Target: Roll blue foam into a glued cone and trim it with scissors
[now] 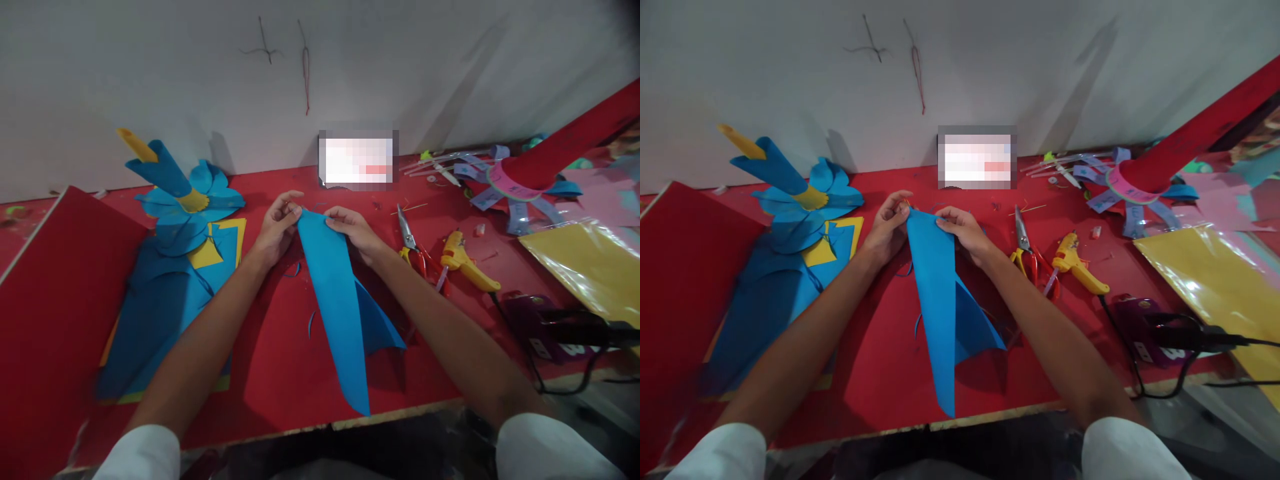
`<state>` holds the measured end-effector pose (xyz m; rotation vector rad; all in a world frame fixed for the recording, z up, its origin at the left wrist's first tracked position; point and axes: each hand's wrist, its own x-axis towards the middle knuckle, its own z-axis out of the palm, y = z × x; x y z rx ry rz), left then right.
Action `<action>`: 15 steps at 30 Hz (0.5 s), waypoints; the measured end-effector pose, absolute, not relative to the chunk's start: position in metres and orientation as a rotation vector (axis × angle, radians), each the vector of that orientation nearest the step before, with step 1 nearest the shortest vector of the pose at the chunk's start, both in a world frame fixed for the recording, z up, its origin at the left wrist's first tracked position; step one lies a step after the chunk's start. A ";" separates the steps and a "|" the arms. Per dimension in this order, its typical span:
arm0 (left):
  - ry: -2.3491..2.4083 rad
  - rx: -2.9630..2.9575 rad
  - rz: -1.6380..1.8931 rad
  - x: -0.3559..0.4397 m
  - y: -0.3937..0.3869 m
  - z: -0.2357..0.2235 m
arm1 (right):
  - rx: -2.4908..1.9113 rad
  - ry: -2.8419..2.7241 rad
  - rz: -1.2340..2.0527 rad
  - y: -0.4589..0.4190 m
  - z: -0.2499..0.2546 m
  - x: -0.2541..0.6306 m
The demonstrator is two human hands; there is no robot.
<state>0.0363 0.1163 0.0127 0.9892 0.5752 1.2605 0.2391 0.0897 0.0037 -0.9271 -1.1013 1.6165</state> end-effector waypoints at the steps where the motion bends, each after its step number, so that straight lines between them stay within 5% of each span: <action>1: 0.577 0.990 1.259 0.037 0.116 0.013 | -0.930 -1.094 1.610 0.090 0.004 0.239; 15: 0.595 1.003 1.249 0.037 0.114 0.013 | -0.908 -1.112 1.459 0.098 0.004 0.246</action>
